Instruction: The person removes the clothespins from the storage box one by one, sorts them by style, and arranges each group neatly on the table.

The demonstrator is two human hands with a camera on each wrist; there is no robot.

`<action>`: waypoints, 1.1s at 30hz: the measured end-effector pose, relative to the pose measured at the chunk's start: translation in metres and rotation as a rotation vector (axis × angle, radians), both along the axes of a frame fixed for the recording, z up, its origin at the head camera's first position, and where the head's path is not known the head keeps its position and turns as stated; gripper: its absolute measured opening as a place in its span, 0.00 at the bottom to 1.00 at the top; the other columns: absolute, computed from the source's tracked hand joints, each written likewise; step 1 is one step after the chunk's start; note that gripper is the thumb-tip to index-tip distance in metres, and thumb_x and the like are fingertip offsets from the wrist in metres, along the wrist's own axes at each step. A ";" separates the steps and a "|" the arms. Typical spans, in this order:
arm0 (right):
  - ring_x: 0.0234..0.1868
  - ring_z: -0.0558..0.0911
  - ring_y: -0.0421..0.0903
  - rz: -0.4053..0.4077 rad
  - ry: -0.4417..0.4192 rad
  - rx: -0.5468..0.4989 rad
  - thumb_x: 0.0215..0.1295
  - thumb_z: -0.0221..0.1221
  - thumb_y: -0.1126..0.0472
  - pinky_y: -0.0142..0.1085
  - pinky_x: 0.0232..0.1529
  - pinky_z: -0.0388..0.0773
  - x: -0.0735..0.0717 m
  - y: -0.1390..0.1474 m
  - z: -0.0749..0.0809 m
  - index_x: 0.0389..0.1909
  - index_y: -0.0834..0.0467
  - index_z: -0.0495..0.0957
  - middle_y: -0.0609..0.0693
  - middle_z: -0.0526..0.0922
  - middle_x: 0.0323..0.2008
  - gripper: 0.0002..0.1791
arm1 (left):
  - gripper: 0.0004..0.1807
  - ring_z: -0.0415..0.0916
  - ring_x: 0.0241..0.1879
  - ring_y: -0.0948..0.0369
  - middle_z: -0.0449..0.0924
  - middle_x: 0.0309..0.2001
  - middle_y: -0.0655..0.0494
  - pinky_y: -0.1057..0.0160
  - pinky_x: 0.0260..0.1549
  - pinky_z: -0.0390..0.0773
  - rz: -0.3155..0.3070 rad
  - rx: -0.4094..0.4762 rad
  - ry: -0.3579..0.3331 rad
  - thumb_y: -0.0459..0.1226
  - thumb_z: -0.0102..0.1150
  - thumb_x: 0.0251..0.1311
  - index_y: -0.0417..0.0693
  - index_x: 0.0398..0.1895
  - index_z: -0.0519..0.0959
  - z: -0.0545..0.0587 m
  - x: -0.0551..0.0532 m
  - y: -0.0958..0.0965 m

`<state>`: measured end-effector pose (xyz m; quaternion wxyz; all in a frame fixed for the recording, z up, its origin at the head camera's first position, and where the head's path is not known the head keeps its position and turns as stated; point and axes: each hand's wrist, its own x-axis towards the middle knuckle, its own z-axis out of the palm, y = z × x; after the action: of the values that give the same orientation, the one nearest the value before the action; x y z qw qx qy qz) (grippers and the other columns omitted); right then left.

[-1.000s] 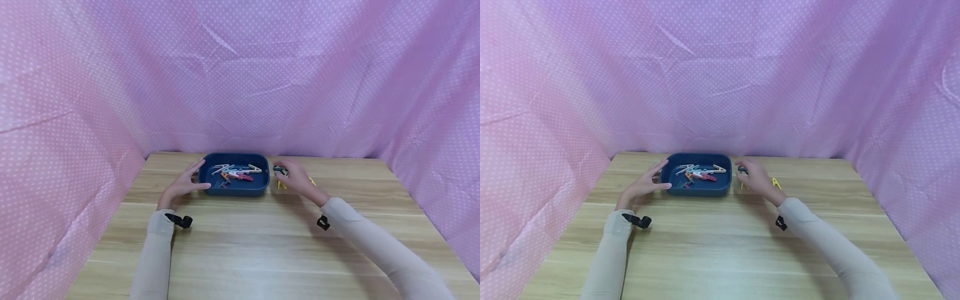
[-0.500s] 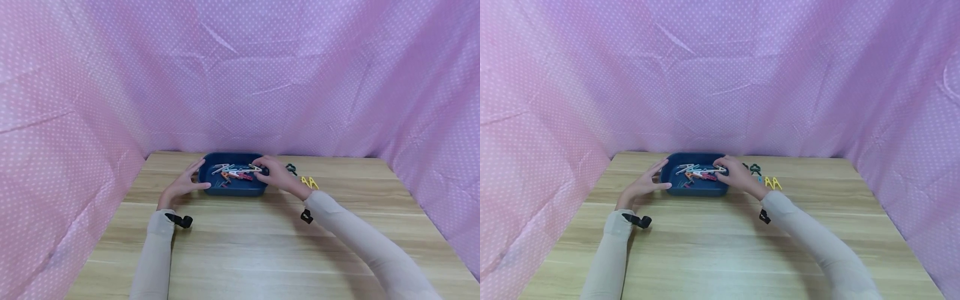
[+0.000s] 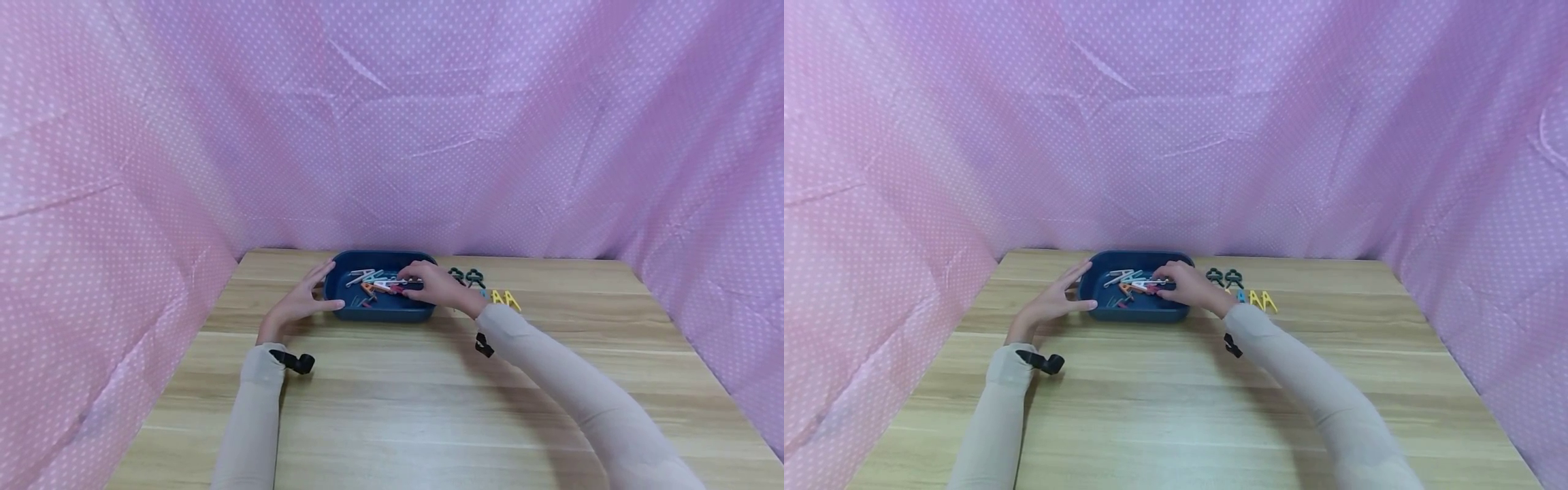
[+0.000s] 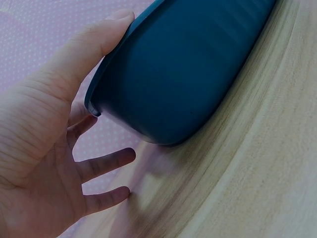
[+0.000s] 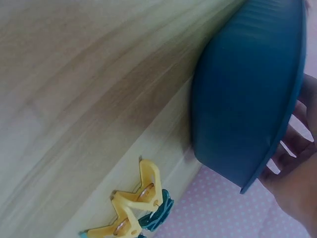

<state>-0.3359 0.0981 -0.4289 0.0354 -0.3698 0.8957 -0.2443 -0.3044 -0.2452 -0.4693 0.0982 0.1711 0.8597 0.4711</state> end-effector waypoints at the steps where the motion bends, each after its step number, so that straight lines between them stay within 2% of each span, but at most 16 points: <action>1: 0.55 0.79 0.51 0.004 -0.001 0.012 0.70 0.64 0.59 0.48 0.58 0.79 -0.001 -0.001 -0.001 0.58 0.60 0.82 0.56 0.84 0.54 0.18 | 0.56 0.44 0.81 0.46 0.35 0.84 0.61 0.36 0.74 0.55 0.001 -0.001 -0.001 0.51 0.72 0.61 0.61 0.84 0.45 0.000 0.000 0.000; 7: 0.56 0.80 0.53 0.012 -0.005 0.067 0.70 0.63 0.61 0.48 0.60 0.79 -0.008 -0.008 -0.004 0.58 0.59 0.82 0.57 0.83 0.54 0.17 | 0.56 0.43 0.81 0.46 0.35 0.84 0.62 0.35 0.74 0.55 0.007 -0.009 -0.006 0.52 0.72 0.60 0.62 0.84 0.45 0.000 0.001 -0.001; 17: 0.58 0.72 0.54 -0.055 0.130 0.198 0.71 0.63 0.54 0.54 0.60 0.70 -0.010 -0.022 -0.005 0.57 0.53 0.84 0.53 0.81 0.58 0.16 | 0.56 0.44 0.81 0.45 0.36 0.84 0.61 0.35 0.74 0.56 0.009 -0.022 0.005 0.51 0.72 0.60 0.60 0.84 0.45 0.000 -0.001 -0.001; 24: 0.56 0.73 0.54 -0.021 0.208 0.231 0.71 0.63 0.55 0.57 0.64 0.68 -0.006 -0.027 -0.004 0.53 0.53 0.86 0.53 0.83 0.54 0.14 | 0.57 0.47 0.80 0.43 0.36 0.84 0.60 0.35 0.74 0.56 0.012 -0.015 -0.003 0.51 0.72 0.60 0.59 0.84 0.45 0.001 -0.001 -0.001; 33: 0.54 0.75 0.53 0.003 0.263 0.262 0.71 0.64 0.56 0.55 0.61 0.70 -0.002 -0.030 -0.009 0.49 0.53 0.87 0.52 0.85 0.49 0.11 | 0.56 0.48 0.80 0.44 0.37 0.84 0.62 0.35 0.74 0.56 0.016 -0.021 -0.004 0.52 0.72 0.60 0.62 0.84 0.45 -0.001 0.001 -0.001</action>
<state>-0.3382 0.0684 -0.4384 -0.0337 -0.3921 0.9163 -0.0750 -0.3038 -0.2465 -0.4705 0.0980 0.1624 0.8657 0.4632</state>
